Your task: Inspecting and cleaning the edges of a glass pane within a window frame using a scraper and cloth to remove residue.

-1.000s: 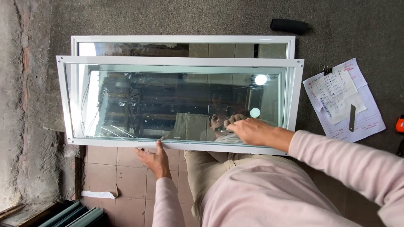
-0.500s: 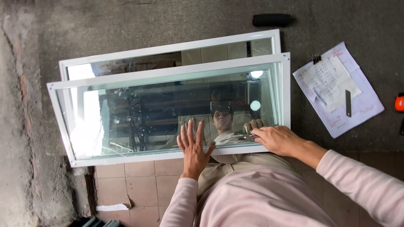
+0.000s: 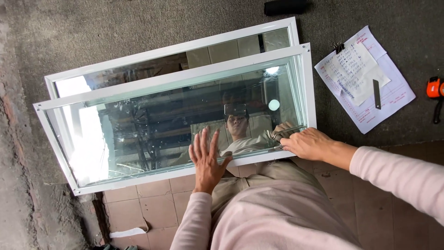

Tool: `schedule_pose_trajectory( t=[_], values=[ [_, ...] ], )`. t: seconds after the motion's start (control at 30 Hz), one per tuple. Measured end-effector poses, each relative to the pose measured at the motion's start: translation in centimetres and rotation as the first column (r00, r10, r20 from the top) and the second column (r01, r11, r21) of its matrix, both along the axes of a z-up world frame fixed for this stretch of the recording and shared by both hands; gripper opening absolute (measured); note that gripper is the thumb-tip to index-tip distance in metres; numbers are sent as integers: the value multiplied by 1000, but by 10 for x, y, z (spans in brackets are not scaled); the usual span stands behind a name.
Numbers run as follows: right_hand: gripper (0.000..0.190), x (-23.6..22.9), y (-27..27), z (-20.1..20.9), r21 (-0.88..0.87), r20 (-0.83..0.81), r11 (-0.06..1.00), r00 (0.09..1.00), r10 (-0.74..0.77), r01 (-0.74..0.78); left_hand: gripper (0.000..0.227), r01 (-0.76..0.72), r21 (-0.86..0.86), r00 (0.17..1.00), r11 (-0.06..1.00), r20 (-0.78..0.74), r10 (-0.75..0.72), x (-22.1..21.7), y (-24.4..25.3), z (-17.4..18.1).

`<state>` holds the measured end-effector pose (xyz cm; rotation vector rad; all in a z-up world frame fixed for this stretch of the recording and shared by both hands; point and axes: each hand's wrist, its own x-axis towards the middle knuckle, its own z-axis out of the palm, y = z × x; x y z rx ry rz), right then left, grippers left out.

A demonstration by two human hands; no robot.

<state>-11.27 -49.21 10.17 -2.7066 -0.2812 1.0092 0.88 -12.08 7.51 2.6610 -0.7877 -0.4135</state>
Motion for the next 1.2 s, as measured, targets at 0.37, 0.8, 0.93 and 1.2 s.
schedule_pose_trajectory(
  t=[0.37,0.8,0.93,1.2],
  values=[
    [42,115,109,41,265,8,960,996,88,-87,111,-972,-24,236,235,-150,960,-32,118,-48],
    [58,141,212,5,171,289,845,846,448,-506,120,-977,-156,195,143,-398,896,-30,96,-70],
    [63,123,191,0,202,319,871,871,375,-449,120,-979,-161,178,125,-372,911,-29,91,-65],
    [65,84,111,39,203,179,897,916,359,-392,123,-977,-163,188,139,-344,920,-29,102,-81]
  ],
)
